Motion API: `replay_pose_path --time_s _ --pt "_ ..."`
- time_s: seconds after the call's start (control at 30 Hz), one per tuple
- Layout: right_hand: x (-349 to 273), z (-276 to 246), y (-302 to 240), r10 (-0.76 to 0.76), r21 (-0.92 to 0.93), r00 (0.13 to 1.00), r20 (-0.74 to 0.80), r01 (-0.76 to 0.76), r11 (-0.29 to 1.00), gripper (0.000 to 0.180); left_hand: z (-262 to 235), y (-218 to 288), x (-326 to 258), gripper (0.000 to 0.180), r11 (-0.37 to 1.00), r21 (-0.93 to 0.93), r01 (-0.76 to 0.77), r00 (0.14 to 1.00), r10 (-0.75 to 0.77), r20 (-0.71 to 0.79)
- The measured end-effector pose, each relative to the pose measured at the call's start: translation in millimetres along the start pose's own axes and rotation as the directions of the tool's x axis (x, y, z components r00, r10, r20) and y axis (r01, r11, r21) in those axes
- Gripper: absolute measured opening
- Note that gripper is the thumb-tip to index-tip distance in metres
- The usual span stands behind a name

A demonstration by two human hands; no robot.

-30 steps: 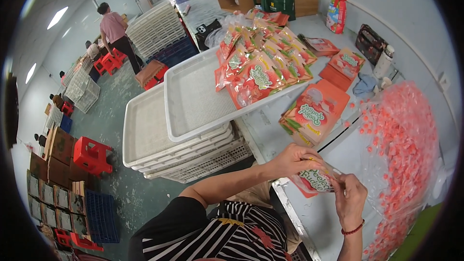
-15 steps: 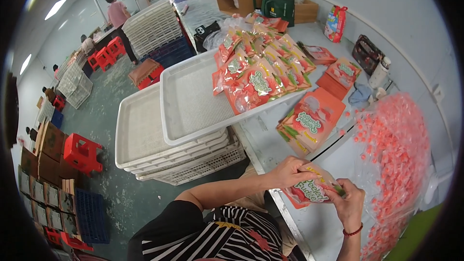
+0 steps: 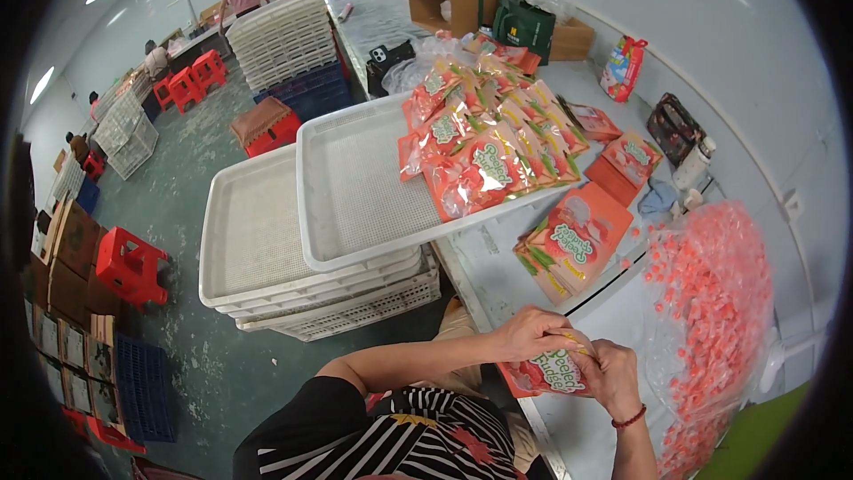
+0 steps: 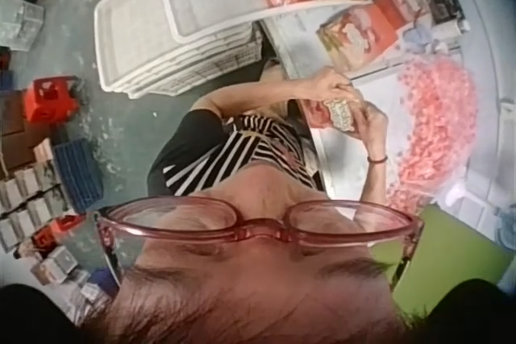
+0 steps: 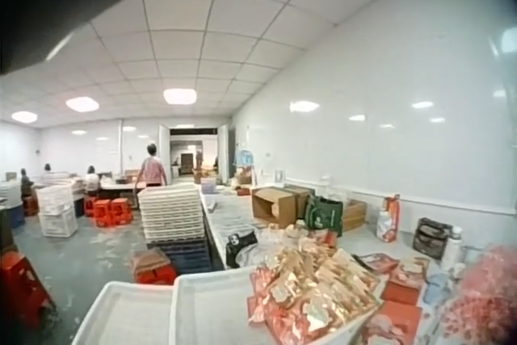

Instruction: Packaging individual candies into plastic bags and organizing them into trays.

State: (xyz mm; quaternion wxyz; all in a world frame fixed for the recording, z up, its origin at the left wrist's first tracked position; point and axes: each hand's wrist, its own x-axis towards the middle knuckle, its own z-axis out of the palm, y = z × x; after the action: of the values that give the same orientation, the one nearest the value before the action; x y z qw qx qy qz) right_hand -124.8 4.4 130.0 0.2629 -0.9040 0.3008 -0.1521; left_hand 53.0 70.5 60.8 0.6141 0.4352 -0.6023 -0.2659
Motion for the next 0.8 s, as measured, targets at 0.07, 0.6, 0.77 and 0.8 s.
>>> replay_pose_path --time_s 0.07,0.6,0.77,0.8 --pt "6 -6 -19 -0.028 -0.073 0.998 0.057 0.033 0.997 0.024 -9 -6 -3 0.036 0.995 0.05 -0.082 0.996 0.084 -0.042" --pt "13 -7 -35 -0.003 0.021 0.995 0.098 0.001 1.0 0.021 -64 -7 10 0.021 0.966 0.011 0.258 0.964 -0.258 0.058" --pt "17 -14 -33 0.243 0.415 0.954 0.177 -0.296 0.86 0.017 -66 5 9 0.055 0.992 -0.037 0.117 0.985 -0.121 -0.126" --pt "24 -15 -41 0.332 0.608 0.917 0.222 -0.396 0.688 0.017 -63 4 -1 0.073 0.981 0.187 0.054 0.985 -0.021 -0.174"
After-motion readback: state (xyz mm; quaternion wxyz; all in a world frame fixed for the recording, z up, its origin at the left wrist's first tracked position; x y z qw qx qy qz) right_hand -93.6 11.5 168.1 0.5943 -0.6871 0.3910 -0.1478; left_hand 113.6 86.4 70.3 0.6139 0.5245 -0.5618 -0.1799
